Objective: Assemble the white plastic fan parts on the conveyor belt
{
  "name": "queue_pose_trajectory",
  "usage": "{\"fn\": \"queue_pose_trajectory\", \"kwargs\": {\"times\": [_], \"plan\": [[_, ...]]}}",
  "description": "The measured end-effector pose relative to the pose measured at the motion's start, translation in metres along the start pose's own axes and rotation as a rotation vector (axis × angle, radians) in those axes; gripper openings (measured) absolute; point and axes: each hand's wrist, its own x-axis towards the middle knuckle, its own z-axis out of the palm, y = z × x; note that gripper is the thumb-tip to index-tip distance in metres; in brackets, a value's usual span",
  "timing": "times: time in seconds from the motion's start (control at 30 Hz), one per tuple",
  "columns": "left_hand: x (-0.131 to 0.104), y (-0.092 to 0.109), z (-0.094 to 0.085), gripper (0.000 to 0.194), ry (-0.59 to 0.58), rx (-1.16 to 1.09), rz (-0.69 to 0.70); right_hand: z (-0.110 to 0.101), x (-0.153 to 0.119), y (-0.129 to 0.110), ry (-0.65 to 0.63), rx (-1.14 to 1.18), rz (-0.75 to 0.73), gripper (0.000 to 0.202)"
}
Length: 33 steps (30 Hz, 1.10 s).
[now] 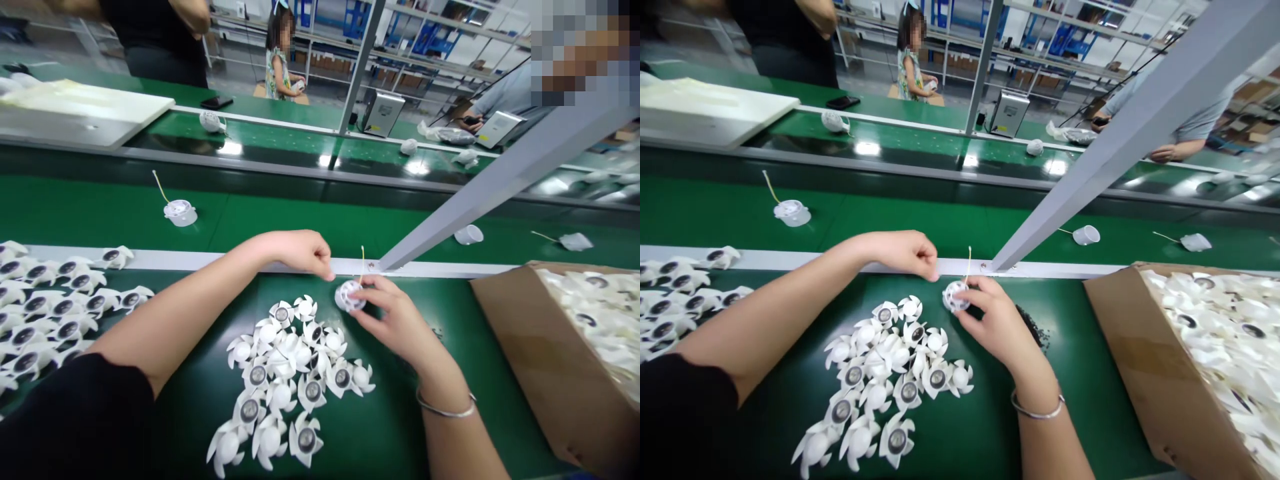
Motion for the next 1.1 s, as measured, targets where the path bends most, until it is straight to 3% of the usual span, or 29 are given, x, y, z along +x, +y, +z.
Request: {"fn": "queue_pose_trajectory", "kwargs": {"times": [0.1,0.2,0.3,0.43,0.53,0.7,0.9,1.0,1.1], "plan": [[-0.020,0.015,-0.011,0.033,-0.155,0.176,-0.072,0.003,0.004,0.007,0.274,-0.150,0.048,0.049],[-0.025,0.025,-0.001,0.047,-0.127,0.279,-0.095,-0.010,-0.002,0.018,0.387,-0.141,0.132,0.038],[-0.019,0.027,0.016,0.044,-0.199,0.321,-0.051,-0.029,-0.017,0.028,0.234,-0.119,0.262,0.015],[-0.010,0.023,0.026,0.028,-0.244,0.308,0.017,-0.044,-0.032,0.030,-0.025,-0.104,0.350,0.017],[-0.007,0.020,0.024,0.020,-0.212,0.255,0.128,-0.043,-0.034,0.026,-0.106,-0.102,0.338,0.018],[0.003,0.015,0.024,0.012,-0.121,0.151,0.343,-0.032,-0.030,0.017,-0.104,-0.296,0.251,0.023],[0.018,0.009,0.044,0.003,0.222,0.126,0.520,-0.017,-0.026,0.009,-0.049,-0.483,0.323,0.020],[0.019,0.008,0.048,0.007,0.203,0.161,0.559,-0.011,-0.026,0.009,-0.010,-0.502,0.364,0.019],[0.017,0.006,0.046,0.037,0.184,0.145,0.531,-0.009,-0.025,0.009,0.030,-0.475,0.377,0.020]]}}
